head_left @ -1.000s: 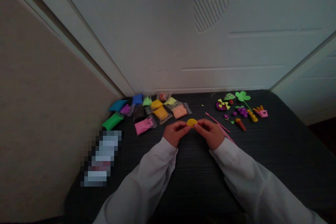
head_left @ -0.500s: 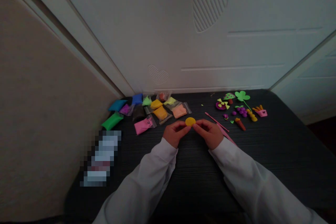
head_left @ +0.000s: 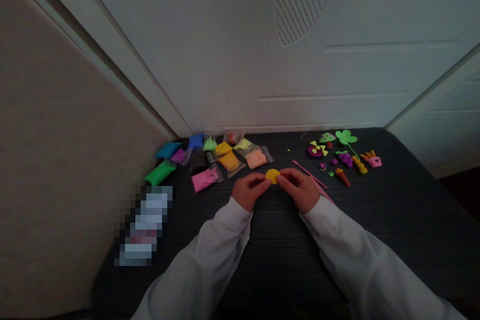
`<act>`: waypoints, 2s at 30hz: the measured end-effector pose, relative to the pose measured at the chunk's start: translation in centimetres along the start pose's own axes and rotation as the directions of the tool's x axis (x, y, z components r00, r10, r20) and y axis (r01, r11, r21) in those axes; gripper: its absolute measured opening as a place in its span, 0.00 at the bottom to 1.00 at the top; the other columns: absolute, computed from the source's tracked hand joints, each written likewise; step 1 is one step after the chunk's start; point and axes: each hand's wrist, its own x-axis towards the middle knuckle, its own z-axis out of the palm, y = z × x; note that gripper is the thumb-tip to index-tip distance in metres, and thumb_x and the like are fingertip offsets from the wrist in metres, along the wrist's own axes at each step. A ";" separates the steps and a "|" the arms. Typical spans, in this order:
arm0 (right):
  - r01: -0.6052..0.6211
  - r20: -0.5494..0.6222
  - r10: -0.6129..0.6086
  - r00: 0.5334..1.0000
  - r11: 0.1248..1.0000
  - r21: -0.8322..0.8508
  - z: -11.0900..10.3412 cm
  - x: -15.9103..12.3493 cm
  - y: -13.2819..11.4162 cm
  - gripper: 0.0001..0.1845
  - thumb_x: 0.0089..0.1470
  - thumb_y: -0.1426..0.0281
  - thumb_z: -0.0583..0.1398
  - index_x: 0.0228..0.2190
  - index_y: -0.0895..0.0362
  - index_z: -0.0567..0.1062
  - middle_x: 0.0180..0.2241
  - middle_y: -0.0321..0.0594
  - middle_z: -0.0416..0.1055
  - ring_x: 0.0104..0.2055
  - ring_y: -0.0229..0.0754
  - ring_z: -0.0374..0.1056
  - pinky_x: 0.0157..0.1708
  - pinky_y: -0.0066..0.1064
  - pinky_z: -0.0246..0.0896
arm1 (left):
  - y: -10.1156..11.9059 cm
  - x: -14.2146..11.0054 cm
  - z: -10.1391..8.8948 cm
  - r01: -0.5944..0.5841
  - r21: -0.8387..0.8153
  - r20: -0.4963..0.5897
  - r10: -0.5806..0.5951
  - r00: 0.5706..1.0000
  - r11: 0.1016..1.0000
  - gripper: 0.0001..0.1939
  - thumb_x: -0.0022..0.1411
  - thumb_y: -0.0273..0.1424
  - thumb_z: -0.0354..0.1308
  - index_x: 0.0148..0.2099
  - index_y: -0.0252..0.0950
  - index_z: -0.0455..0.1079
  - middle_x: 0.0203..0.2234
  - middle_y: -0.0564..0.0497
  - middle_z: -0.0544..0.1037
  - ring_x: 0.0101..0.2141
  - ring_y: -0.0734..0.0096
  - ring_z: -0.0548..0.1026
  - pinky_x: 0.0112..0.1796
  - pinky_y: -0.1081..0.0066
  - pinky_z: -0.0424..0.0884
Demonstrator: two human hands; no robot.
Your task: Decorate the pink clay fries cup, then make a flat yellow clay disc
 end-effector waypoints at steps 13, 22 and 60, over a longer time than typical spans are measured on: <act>0.038 0.174 0.020 0.985 0.944 -0.327 -0.9 -0.3 -1.4 0.10 0.45 0.63 0.55 0.25 0.56 0.71 0.23 0.34 0.66 0.27 0.35 0.60 0.28 0.28 0.54 | 0.0 0.3 -2.6 -0.236 0.565 -0.136 0.372 0.918 0.790 0.10 0.53 0.35 0.51 0.29 0.34 0.69 0.26 0.50 0.72 0.28 0.72 0.69 0.31 0.72 0.64; 0.232 0.361 0.056 0.931 0.672 -0.703 0.1 -1.6 -1.2 0.08 0.46 0.65 0.55 0.25 0.54 0.72 0.28 0.36 0.67 0.35 0.39 0.61 0.35 0.34 0.46 | -1.4 1.5 -3.7 -0.294 0.854 -0.015 0.585 0.811 0.429 0.08 0.53 0.29 0.49 0.30 0.35 0.69 0.28 0.48 0.74 0.34 0.67 0.68 0.40 0.64 0.62; 0.244 -0.001 -0.271 0.962 0.868 -0.433 -0.8 0.3 0.4 0.11 0.49 0.67 0.53 0.34 0.55 0.71 0.32 0.41 0.67 0.32 0.39 0.63 0.34 0.33 0.59 | -1.3 3.2 -1.4 -0.266 0.901 0.099 0.435 0.895 0.342 0.29 0.49 0.33 0.53 0.55 0.35 0.53 0.46 0.44 0.67 0.47 0.61 0.63 0.50 0.56 0.48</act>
